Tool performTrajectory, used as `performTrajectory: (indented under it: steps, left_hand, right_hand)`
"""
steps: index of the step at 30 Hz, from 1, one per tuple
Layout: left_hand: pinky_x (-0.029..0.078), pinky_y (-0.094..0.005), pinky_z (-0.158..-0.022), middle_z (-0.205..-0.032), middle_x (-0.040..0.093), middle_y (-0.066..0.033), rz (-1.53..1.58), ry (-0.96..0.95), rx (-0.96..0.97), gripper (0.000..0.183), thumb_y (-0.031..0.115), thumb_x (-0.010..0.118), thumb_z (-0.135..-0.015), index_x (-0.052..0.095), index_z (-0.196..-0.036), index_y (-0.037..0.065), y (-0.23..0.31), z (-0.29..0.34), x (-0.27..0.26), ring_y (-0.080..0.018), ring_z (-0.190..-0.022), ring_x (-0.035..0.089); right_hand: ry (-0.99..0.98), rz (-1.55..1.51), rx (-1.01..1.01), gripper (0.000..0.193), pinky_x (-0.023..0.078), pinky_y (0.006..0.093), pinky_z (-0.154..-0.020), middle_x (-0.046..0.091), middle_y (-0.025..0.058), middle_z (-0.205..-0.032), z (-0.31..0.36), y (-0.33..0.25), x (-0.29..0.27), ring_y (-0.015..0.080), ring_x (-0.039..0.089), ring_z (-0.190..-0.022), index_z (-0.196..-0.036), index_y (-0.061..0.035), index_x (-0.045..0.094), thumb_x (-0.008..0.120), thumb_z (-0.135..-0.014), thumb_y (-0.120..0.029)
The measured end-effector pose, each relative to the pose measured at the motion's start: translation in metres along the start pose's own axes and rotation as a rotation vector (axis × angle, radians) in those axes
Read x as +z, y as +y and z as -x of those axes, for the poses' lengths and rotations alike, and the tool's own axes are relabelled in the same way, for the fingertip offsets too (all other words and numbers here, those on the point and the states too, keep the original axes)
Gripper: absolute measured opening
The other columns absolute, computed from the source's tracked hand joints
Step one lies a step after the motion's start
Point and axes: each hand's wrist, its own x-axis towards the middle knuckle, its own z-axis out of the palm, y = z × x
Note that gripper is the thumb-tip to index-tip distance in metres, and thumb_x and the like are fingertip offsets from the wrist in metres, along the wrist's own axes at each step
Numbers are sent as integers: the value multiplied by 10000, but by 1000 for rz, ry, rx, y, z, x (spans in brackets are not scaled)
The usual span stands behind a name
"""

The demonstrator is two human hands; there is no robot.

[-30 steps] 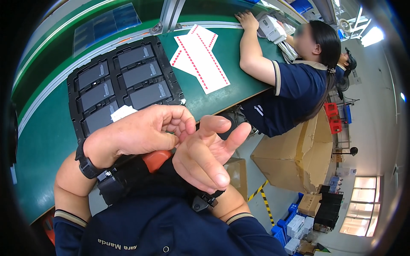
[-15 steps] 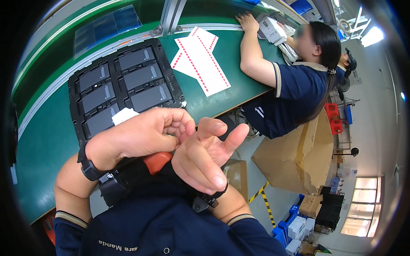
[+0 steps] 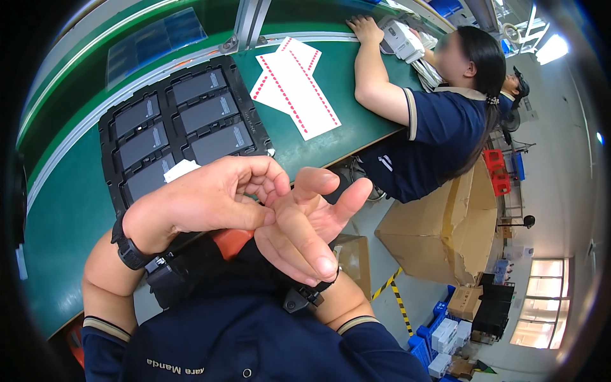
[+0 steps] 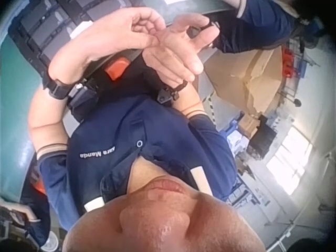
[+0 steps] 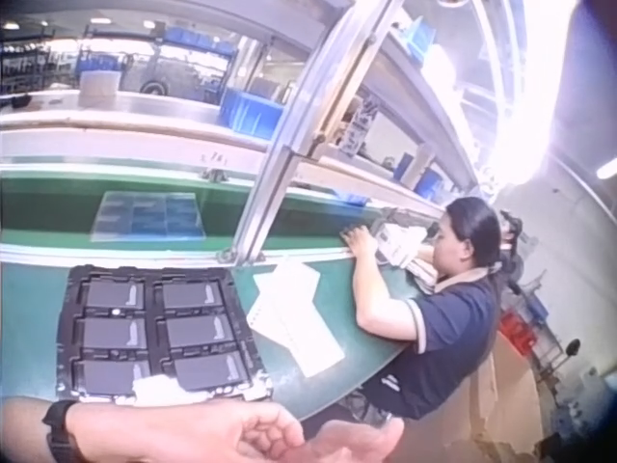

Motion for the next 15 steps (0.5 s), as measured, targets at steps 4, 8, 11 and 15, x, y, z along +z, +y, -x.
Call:
performTrajectory:
  steps: [4, 8, 11, 15]
  left_hand:
    - [439, -224, -823, -1019, 565, -10, -59, 22, -21, 245, -27, 594, -813, 573, -1055, 6, -5, -5, -2, -72, -920, 518]
    - [449, -224, -830, -1027, 580, -13, -2, 3, -17, 259, -34, 589, -810, 581, -1067, 1, -9, -6, -3, -72, -925, 530]
    - [458, -226, -841, -1057, 588, -20, 93, 7, 6, 287, -40, 573, -816, 584, -1099, 1, -2, -3, 1, -74, -948, 540]
    - [463, -235, -852, -1079, 587, -26, 88, 0, 13, 306, -32, 571, -823, 587, -1126, 5, -5, -2, 4, -80, -962, 545]
  right_hand:
    - [0, 0, 1, 476, 576, 274, -589, 695, 124, -1026, 6, 0, -4, 181, 670, -657, -1443, -297, 345, 329, -1018, -511]
    - [-113, -6, 64, 483, 579, 283, -620, 678, 127, -1078, 1, -4, -11, 187, 674, -712, -1452, -318, 312, 339, -1012, -513]
    - [-137, 15, 43, 470, 578, 294, -661, 661, 125, -1118, 3, -8, -8, 177, 669, -748, -1449, -322, 308, 344, -1015, -498]
    - [-200, 71, 68, 492, 571, 336, -707, 659, 156, -1105, 2, -12, -11, 216, 666, -784, -1440, -323, 318, 362, -998, -536]
